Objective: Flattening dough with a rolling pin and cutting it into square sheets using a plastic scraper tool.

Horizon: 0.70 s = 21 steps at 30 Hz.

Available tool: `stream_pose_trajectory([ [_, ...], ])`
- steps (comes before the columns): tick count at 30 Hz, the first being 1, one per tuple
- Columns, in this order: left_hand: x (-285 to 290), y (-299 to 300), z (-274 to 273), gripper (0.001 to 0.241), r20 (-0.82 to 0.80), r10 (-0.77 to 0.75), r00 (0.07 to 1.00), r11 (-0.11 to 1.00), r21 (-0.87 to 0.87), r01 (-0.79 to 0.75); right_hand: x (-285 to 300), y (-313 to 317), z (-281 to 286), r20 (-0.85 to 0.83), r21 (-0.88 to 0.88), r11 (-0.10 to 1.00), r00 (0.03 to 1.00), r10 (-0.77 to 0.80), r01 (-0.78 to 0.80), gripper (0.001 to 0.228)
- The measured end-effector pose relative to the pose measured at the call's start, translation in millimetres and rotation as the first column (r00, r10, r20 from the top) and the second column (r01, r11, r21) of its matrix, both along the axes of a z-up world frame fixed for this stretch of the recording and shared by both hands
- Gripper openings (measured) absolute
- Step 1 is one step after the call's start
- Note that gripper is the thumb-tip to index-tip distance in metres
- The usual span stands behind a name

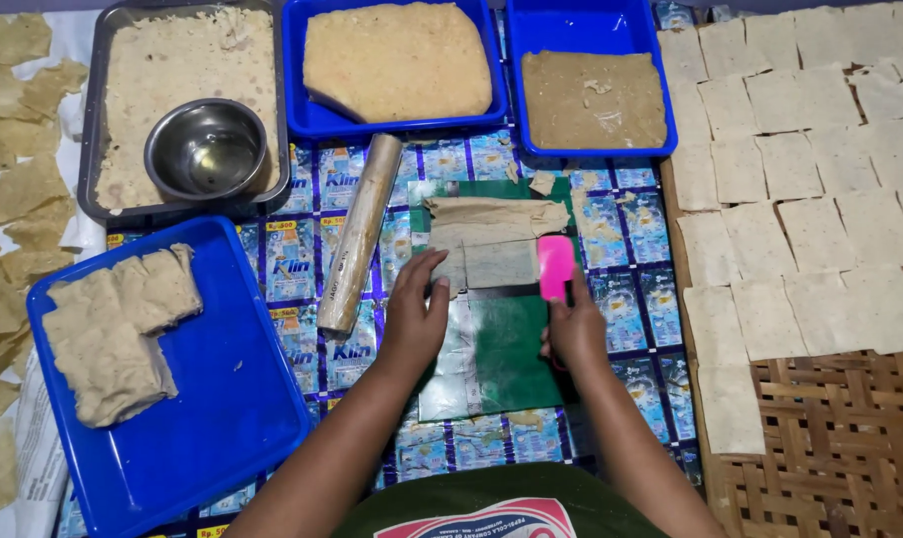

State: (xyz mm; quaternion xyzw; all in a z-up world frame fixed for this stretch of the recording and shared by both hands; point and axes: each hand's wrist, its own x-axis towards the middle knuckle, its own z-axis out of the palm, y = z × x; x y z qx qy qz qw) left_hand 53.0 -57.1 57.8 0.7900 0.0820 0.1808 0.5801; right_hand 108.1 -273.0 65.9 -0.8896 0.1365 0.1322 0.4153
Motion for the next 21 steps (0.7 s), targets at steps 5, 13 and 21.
stream_pose_trajectory([
  [5, 61, -33, -72, 0.040, -0.256, -0.161, 0.953, 0.799, -0.600, -0.026, -6, 6, -5, -0.045, 0.077, 0.995, 0.997, 0.066, -0.063, 0.064],
  [13, 101, -47, -104, 0.071, -0.391, -0.346, 0.853, 0.289, -0.909, -0.299, -50, 31, 15, 0.119, -0.516, 0.771, 0.860, 0.496, -0.373, 0.072],
  [21, 110, -63, -118, 0.045, -0.515, -0.141, 0.846, 0.641, -0.699, -0.319, -49, 0, 1, 0.270, -0.344, 0.896, 0.884, 0.381, -0.281, 0.065],
])
